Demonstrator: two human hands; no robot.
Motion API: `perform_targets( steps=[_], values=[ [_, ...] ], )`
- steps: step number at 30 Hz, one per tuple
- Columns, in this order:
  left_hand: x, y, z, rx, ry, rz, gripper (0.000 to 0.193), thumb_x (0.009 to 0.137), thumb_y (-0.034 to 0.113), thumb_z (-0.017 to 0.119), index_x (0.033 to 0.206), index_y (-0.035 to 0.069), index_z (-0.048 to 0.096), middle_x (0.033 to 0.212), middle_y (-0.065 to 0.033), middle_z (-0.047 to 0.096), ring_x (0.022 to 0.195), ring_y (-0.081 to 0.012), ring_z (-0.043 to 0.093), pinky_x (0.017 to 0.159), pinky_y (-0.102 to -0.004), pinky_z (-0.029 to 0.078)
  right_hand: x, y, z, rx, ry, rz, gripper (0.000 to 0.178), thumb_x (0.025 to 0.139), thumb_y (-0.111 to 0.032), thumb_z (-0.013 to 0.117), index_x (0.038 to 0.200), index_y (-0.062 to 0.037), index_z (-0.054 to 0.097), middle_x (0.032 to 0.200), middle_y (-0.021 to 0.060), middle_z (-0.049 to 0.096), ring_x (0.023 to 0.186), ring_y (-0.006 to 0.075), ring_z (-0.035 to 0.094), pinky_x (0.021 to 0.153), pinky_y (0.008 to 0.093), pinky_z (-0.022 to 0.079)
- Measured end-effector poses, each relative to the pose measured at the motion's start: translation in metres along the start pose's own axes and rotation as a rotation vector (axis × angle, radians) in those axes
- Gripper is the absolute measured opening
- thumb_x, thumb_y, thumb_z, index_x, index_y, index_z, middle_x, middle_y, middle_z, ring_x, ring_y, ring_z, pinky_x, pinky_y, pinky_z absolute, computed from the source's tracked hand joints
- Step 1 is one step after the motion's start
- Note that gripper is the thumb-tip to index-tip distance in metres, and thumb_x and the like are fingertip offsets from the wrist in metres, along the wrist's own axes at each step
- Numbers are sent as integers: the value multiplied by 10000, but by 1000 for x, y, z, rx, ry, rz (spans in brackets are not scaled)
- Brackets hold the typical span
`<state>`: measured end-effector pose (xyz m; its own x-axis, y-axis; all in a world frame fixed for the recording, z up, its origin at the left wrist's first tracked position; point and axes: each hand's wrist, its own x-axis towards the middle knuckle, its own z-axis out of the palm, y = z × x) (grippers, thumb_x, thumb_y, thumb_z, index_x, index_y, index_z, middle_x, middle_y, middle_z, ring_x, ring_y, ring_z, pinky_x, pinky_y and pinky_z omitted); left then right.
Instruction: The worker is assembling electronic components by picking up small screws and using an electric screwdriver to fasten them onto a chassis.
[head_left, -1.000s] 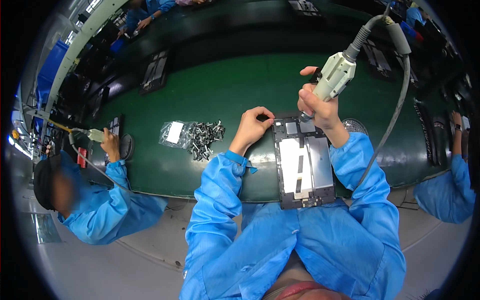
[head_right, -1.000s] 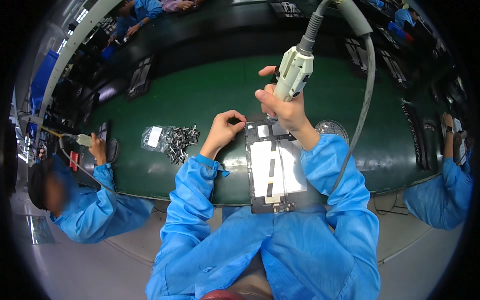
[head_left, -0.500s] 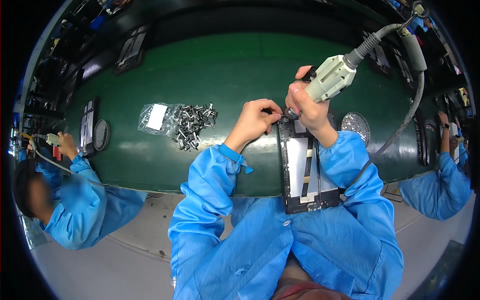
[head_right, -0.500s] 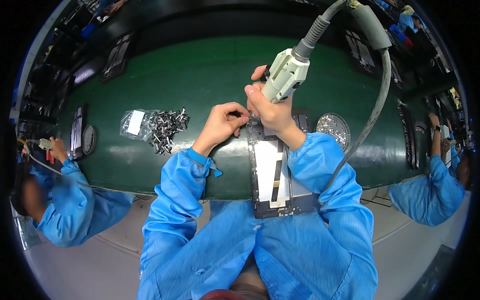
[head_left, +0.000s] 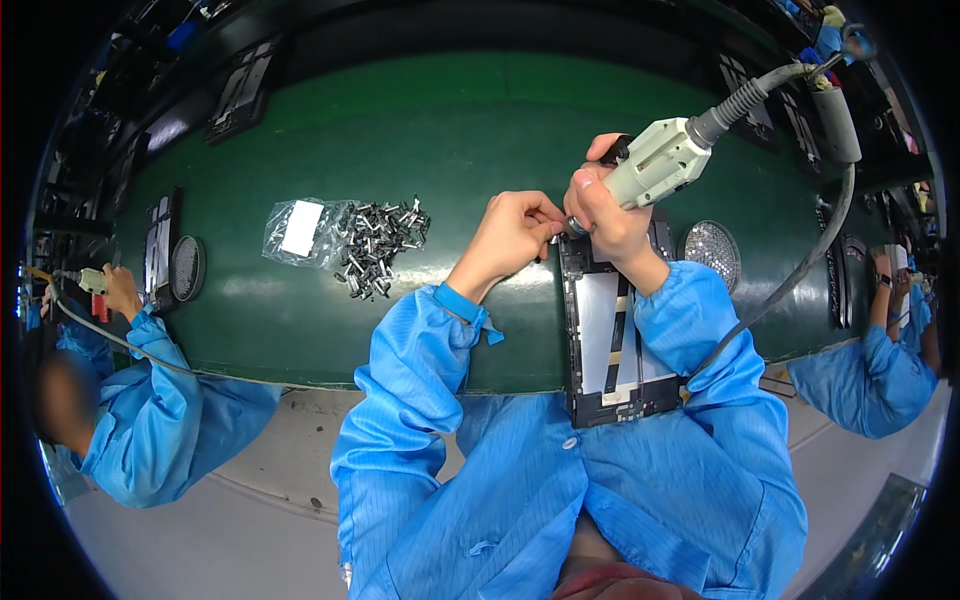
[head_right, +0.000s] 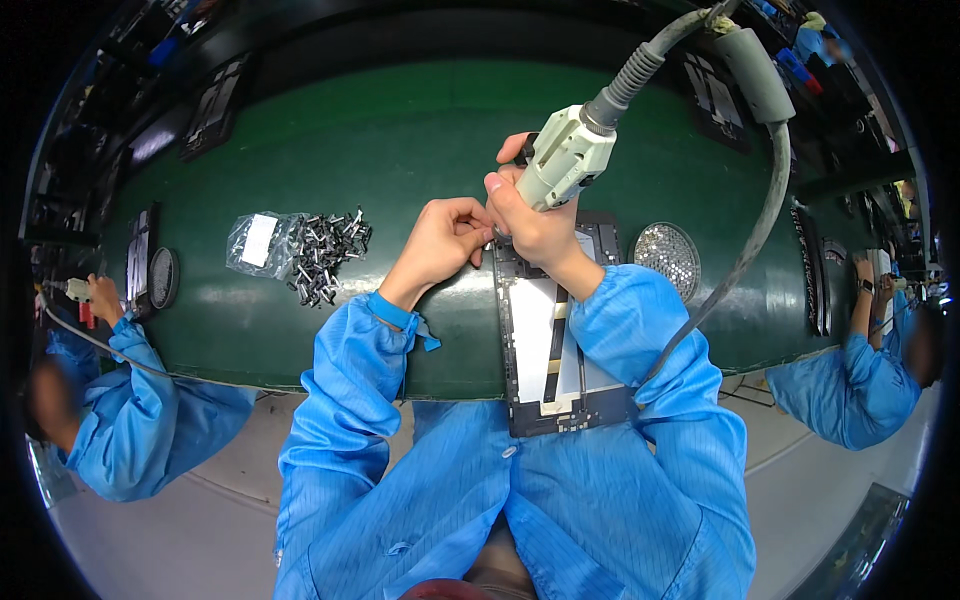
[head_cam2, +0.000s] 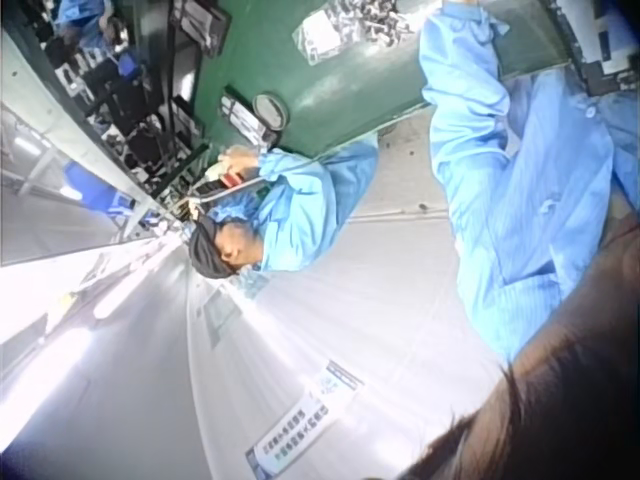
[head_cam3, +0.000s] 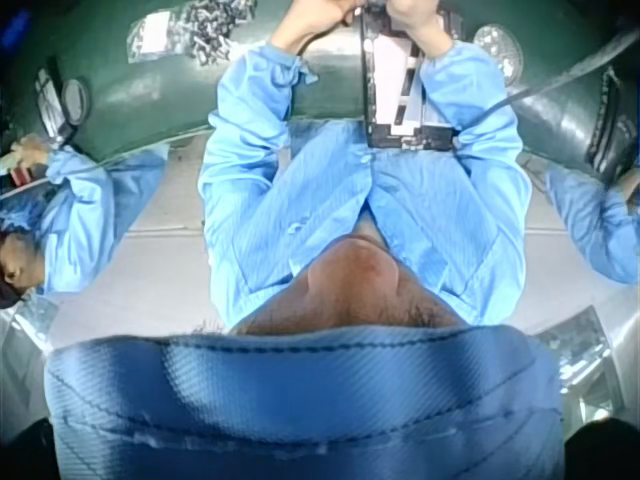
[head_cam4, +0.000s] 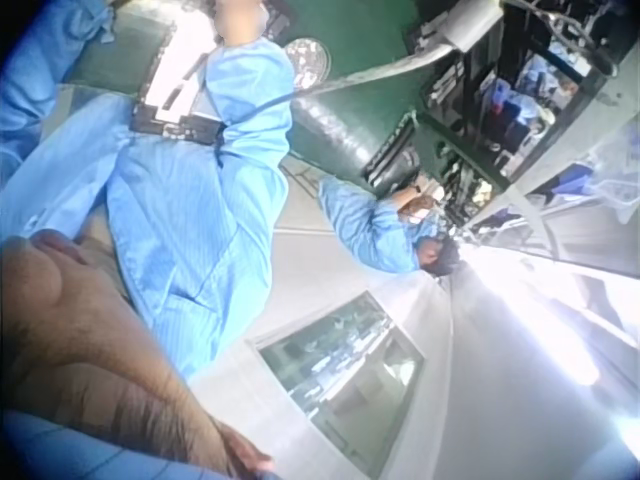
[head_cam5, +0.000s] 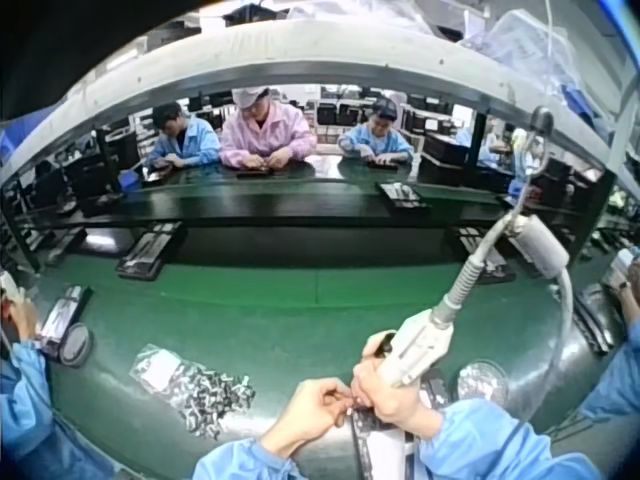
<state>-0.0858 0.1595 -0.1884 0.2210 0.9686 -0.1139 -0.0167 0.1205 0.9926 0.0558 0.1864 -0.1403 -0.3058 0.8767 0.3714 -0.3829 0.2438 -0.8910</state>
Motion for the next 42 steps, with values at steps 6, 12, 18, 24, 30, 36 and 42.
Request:
perform_targets(
  steps=[6, 12, 18, 24, 30, 36, 42],
  values=[
    [0, 4, 3, -45, -4, -17, 9, 811, -66, 627, 815, -58, 627, 668, -76, 629, 504, -102, 570, 448, -251, 443, 0, -2, -1, -3, -6, 1, 248, 883, 33, 526, 1092, -23, 404, 583, -18, 441, 452, 54, 400, 444, 228, 360],
    [0, 5, 3, -60, -8, -7, 19, 808, -75, 614, 810, -58, 624, 673, -81, 632, 501, -103, 568, 443, -252, 446, 0, -2, -2, -27, -19, -13, 244, 880, 28, 535, 1085, -21, 413, 585, -23, 440, 450, 47, 398, 433, 213, 343],
    [0, 7, 4, -73, -16, -1, 14, 810, -72, 614, 806, -60, 621, 674, -81, 631, 499, -103, 567, 441, -251, 442, 0, -2, -3, -50, -32, -31, 253, 879, 20, 549, 1087, -20, 411, 584, -23, 439, 449, 45, 399, 425, 208, 336],
    [0, 5, 4, -86, -19, -22, 15, 815, -70, 612, 807, -59, 616, 674, -78, 627, 502, -103, 565, 446, -250, 440, -2, -1, -2, -14, -33, -29, 256, 879, 23, 547, 1090, -17, 408, 586, -23, 442, 448, 44, 400, 427, 207, 336],
    [-1, 5, 5, -92, -20, -34, 22, 823, -69, 606, 803, -60, 609, 675, -78, 626, 509, -105, 566, 453, -251, 441, -3, -2, -3, -38, -43, 5, 265, 872, 36, 544, 1093, -18, 408, 599, -24, 445, 466, 39, 406, 438, 201, 335],
    [0, 7, 5, -79, -9, -11, 37, 825, -75, 592, 796, -57, 605, 671, -78, 623, 511, -109, 569, 454, -256, 443, -4, 2, 4, -57, 6, 17, 307, 838, 45, 587, 1090, -28, 429, 737, -9, 495, 617, 31, 472, 541, 191, 381],
    [2, 5, 4, -89, 12, -31, 53, 820, -83, 581, 782, -53, 603, 670, -75, 621, 525, -111, 574, 463, -254, 449, -2, 8, 5, -253, -4, -30, 229, 871, 56, 527, 979, -64, 364, 651, 15, 448, 476, 69, 420, 451, 222, 368]
  ],
)
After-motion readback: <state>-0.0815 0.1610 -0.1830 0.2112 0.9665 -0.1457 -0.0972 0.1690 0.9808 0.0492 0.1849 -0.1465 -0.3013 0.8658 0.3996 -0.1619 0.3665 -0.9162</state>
